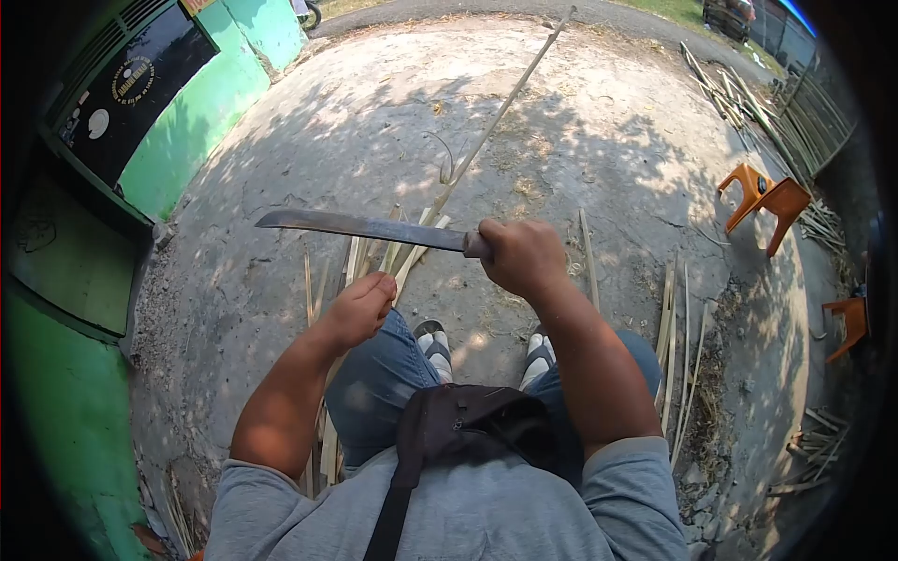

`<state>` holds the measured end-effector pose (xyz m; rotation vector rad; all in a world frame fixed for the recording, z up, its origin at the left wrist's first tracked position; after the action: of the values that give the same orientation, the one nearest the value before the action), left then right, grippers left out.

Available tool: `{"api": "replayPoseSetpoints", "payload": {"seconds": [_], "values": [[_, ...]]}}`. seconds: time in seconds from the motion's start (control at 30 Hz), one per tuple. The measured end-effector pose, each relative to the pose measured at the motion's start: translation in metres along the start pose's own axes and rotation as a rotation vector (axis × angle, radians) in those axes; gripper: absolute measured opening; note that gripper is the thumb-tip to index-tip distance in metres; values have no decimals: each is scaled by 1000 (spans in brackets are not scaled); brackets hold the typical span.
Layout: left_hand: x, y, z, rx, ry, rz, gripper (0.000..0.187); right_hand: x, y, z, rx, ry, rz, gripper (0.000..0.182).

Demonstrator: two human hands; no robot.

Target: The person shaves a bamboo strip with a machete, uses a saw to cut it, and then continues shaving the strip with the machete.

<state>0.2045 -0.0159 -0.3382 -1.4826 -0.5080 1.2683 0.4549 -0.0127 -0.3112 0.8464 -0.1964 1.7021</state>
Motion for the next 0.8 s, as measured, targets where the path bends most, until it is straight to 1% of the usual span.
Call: {"api": "replayPoseSetpoints", "payload": {"seconds": [0.03, 0.13, 0.17, 0.27, 0.37, 0.47, 0.5, 0.6, 0.63, 0.67, 0.73, 0.77, 0.8], "values": [[-1, 4, 2, 9, 5, -9, 31, 2, -8, -2, -35, 31, -16, 15], [-6, 6, 7, 28, 0, -43, 32, 6, -47, 10, -72, -28, -201, 16], [-7, 4, 9, 34, -5, -59, 33, 6, -54, 11, -85, -5, -234, 15], [-2, 8, 16, 133, -25, -111, 33, 6, -47, 18, -91, -19, -216, 16], [-1, 3, 19, 168, -46, -162, 35, 4, -32, 13, -35, 4, -123, 17], [3, 1, 18, 369, -94, -382, 31, 2, -18, 7, -60, 1, -14, 19], [1, 4, 22, 353, -97, -350, 31, 4, -24, 8, -86, 13, -36, 21], [-6, 9, 34, 328, -102, -269, 33, 7, -60, 20, -41, -96, -188, 18], [-8, 9, 37, 332, -107, -251, 35, 8, -62, 20, -92, -46, -187, 15], [-7, 8, 38, 331, -115, -239, 37, 9, -60, 19, -87, -34, -188, 18], [-7, 15, 39, 233, -100, -182, 37, 6, -45, 17, -73, 1, -203, 25], [-4, 17, 38, 186, -87, -154, 36, 5, -39, 14, -39, -37, -160, 21], [-4, 13, 34, 210, -85, -179, 36, 4, -29, 12, -33, -30, -110, 20]]}}
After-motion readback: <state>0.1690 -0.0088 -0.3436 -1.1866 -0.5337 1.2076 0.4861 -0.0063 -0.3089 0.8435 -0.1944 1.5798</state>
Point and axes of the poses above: each hand's wrist, its own x-axis towards the middle knuckle, its own z-axis out of the back of the hand, y = z × x, the point moved 7 cm from there along x, towards the middle knuckle, and after that the axes turned 6 degrees about -y, right-handed, at the moved point
